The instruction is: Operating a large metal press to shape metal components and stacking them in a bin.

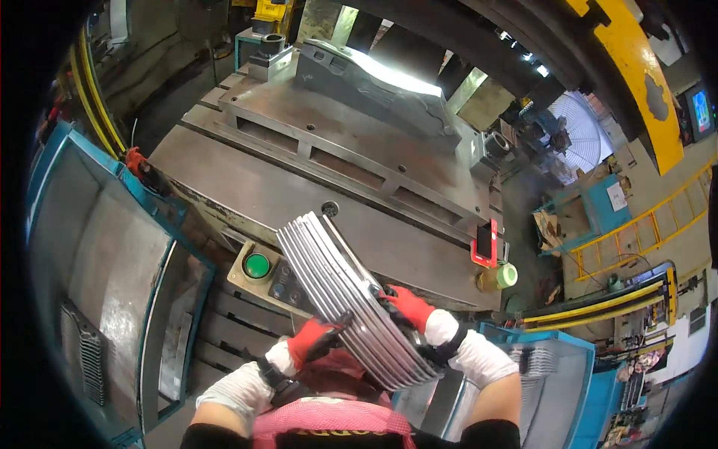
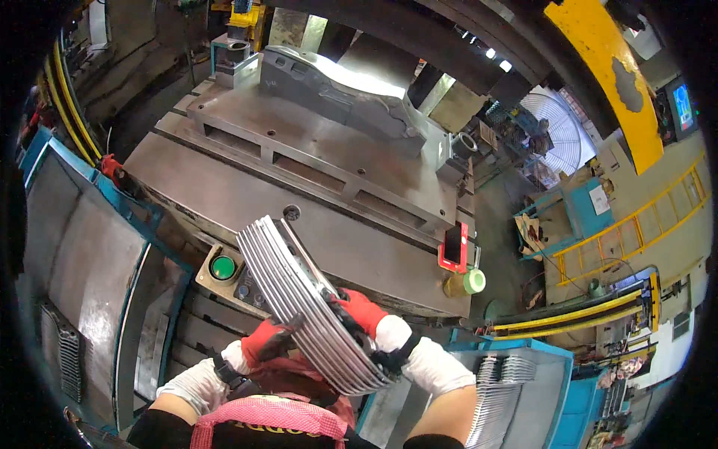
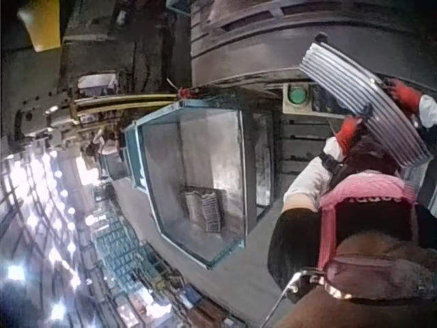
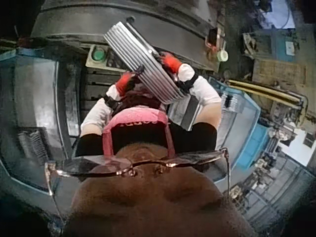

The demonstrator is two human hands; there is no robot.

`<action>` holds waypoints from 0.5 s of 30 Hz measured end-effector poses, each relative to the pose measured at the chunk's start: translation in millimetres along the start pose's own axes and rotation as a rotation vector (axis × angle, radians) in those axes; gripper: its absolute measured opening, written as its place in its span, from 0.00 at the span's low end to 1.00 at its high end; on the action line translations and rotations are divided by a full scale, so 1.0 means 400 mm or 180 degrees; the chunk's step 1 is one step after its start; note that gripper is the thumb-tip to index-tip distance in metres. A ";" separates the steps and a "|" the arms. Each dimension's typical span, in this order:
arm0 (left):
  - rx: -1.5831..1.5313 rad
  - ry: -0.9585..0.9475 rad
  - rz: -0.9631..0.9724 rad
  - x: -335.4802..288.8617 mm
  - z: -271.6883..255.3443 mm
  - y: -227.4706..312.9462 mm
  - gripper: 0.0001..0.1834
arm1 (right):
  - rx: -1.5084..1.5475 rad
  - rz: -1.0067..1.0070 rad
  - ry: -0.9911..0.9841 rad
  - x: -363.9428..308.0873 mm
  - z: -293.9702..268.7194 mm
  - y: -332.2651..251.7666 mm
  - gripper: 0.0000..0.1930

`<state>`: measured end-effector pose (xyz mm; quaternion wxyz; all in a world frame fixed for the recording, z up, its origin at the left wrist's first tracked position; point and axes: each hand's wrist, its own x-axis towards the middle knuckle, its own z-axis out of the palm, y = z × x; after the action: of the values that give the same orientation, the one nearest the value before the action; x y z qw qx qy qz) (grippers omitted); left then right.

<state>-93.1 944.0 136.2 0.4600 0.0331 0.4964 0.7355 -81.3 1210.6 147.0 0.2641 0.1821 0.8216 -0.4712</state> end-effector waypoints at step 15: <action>0.2831 -0.0392 -0.1457 0.397 0.108 0.204 0.27 | -0.2203 -0.0371 -0.0692 0.174 -0.423 -0.361 0.49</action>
<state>-215.2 1080.0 155.4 0.5793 0.1595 0.7282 0.3297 -260.2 1290.6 273.2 0.3686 -0.0163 0.9085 -0.1962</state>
